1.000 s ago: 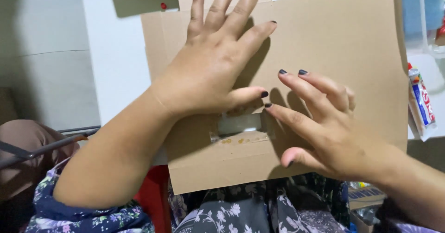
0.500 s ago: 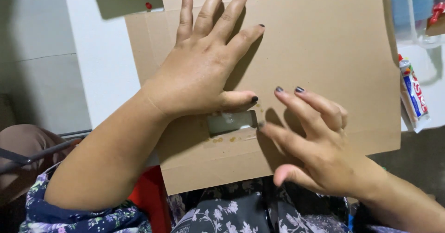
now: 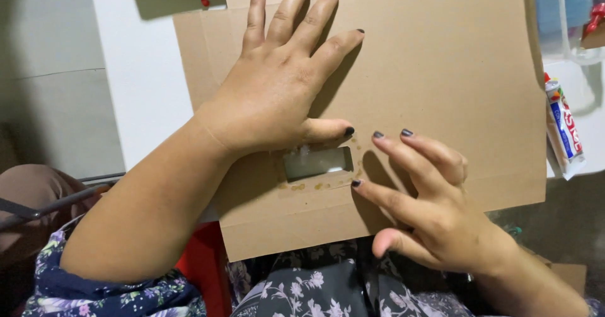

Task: Applying glue to a cardboard sheet around a window cutout and pressing it to ensure adhesion.

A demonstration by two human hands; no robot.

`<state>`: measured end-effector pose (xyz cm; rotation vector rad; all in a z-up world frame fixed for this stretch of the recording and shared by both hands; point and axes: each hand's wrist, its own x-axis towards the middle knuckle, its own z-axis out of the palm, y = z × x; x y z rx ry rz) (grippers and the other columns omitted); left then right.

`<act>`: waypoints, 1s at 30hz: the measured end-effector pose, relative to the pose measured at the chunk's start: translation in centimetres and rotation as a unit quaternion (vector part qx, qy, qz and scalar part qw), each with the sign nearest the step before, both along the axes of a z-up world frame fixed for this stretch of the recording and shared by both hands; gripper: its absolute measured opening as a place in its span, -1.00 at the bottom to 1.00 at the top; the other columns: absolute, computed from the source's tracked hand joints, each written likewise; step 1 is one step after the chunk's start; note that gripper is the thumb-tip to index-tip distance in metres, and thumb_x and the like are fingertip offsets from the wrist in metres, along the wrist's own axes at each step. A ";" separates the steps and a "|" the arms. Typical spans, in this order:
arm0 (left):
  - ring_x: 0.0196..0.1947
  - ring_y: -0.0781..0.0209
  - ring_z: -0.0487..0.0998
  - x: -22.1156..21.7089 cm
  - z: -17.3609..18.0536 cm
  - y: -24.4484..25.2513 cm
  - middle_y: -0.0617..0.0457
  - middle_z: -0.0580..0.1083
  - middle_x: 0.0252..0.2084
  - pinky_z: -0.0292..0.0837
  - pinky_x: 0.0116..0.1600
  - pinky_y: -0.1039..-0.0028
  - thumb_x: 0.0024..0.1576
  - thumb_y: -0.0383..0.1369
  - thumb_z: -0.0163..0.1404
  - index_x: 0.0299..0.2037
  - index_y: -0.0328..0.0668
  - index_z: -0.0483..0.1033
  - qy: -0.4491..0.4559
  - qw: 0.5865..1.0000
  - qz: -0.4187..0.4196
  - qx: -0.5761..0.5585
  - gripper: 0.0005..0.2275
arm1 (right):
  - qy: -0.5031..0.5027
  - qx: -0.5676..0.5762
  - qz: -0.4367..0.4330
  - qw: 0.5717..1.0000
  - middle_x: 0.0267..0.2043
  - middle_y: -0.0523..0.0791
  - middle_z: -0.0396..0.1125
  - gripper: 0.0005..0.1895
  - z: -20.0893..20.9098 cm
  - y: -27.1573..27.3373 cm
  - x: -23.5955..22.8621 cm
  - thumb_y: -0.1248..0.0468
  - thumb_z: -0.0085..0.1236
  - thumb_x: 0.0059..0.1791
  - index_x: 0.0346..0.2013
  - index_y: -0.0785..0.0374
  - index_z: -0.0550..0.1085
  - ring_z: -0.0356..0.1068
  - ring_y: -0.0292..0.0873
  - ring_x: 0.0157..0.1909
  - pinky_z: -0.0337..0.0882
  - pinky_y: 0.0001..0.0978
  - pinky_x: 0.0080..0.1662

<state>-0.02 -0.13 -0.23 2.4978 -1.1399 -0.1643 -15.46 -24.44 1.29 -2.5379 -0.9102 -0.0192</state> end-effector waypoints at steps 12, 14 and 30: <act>0.49 -0.40 -0.17 0.2 -0.5 0.4 -0.27 -0.10 0.52 -0.45 0.38 -0.44 0.01 0.20 0.20 0.41 -0.10 0.24 -0.005 1.000 -0.013 0.000 -0.16 | -0.050 0.016 -0.031 0.998 0.38 0.12 0.18 -0.39 -0.2 1.5 0.1 -0.27 -0.05 0.00 0.03 0.13 0.53 0.04 0.21 0.38 0.08 0.04 0.36; 0.48 -0.42 -0.12 -0.2 0.1 0.7 -0.26 -0.08 0.51 -0.42 0.37 -0.46 0.03 0.15 0.23 0.39 -0.11 0.26 -0.010 1.000 -0.022 -0.012 -0.20 | -0.069 0.013 -0.025 0.997 0.36 0.11 0.21 -0.38 -0.4 1.7 0.1 -0.27 -0.08 0.01 0.02 0.15 0.53 0.06 0.19 0.37 0.08 0.01 0.34; 0.32 -0.13 0.35 -9.4 -0.5 6.1 -0.14 0.35 0.36 -0.03 0.49 -0.03 0.36 0.02 0.00 0.13 -0.06 0.55 -0.205 0.963 -0.125 -0.127 -0.63 | -0.086 0.010 -0.028 0.996 0.34 0.15 0.22 -0.35 -0.8 1.9 0.2 -0.30 -0.04 -0.02 -0.05 0.18 0.58 0.05 0.22 0.35 0.11 0.02 0.34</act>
